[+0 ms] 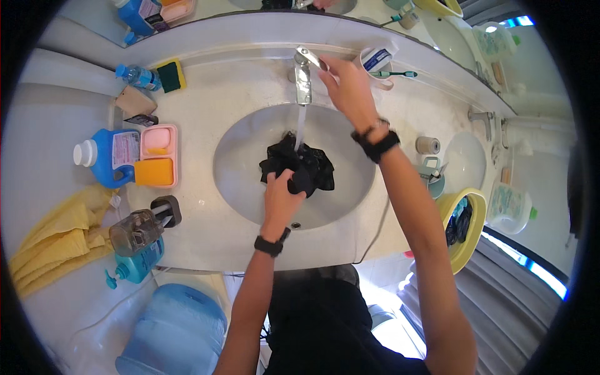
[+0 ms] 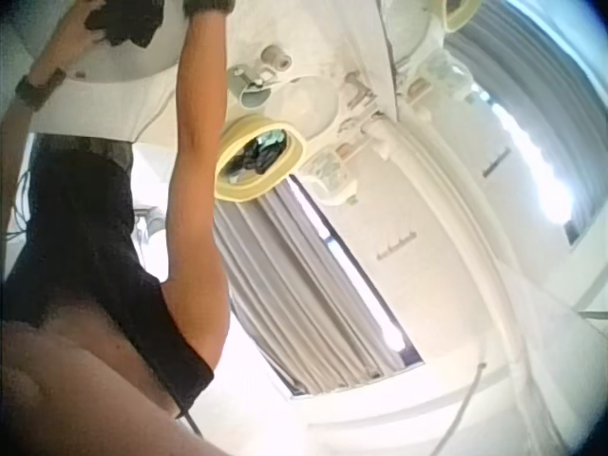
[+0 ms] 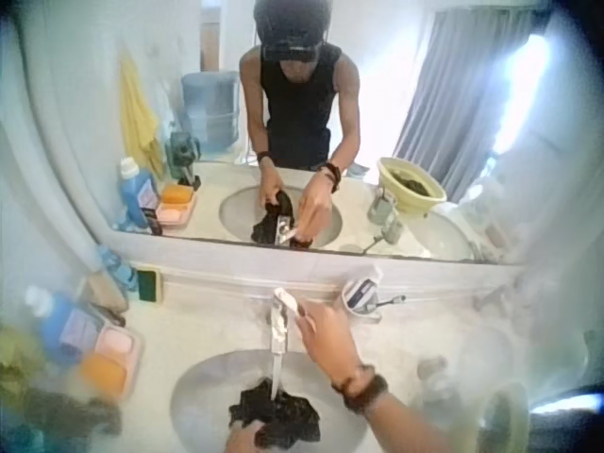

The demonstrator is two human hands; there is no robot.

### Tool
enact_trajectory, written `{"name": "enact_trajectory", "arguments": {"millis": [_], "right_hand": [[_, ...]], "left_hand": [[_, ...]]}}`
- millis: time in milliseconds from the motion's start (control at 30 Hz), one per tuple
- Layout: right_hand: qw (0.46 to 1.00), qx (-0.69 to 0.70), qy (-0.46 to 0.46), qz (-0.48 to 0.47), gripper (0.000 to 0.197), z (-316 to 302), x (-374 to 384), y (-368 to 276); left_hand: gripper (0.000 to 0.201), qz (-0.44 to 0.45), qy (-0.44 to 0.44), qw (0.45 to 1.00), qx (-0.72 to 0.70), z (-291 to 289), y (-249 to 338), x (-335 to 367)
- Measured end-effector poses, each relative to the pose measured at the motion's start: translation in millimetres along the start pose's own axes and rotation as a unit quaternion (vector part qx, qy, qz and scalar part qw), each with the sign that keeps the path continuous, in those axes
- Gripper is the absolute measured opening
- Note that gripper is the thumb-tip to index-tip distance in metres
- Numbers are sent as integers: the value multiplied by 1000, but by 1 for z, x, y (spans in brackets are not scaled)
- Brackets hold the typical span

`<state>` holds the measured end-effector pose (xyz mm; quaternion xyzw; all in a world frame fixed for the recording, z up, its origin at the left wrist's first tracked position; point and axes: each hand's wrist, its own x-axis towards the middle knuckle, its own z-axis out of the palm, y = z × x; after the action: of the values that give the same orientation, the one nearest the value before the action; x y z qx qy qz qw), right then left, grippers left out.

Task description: Hand-washing a black garment in a sink with soap and a brush.

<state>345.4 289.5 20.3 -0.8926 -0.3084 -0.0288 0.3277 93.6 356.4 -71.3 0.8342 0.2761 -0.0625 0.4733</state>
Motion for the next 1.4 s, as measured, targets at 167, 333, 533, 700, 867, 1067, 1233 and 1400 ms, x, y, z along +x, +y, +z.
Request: {"name": "enact_trajectory", "arguments": {"millis": [167,333,533,700,867,1067,1233,1400], "right_hand": [[902,160,-311,254,42,4,-119,-21],[658,471,-330,486,56,8,-173,-28],[652,501,-295,487,41,-23,-179,-3],[815,392,-195,380,30,-69,-167,-29],[906,251,-151,307,21,-99,-162,-36],[923,218,-112,298,26,-99,-167,-32],[919,211,-136,303,27,-103,-168,-24],[923,242,-173,244,27,-100,-161,-23]], "left_hand": [[42,18,93,988,-119,-9,7,-27],[37,80,82,974,-197,-12,38,-40],[26,23,-197,920,-338,-57,17,-16],[28,56,7,998,-2,-38,-50,67],[40,50,-264,926,264,18,-72,130],[72,81,-261,875,399,74,-84,151],[72,82,-267,857,434,84,-94,160],[65,6,-339,927,162,31,-91,180]]}}
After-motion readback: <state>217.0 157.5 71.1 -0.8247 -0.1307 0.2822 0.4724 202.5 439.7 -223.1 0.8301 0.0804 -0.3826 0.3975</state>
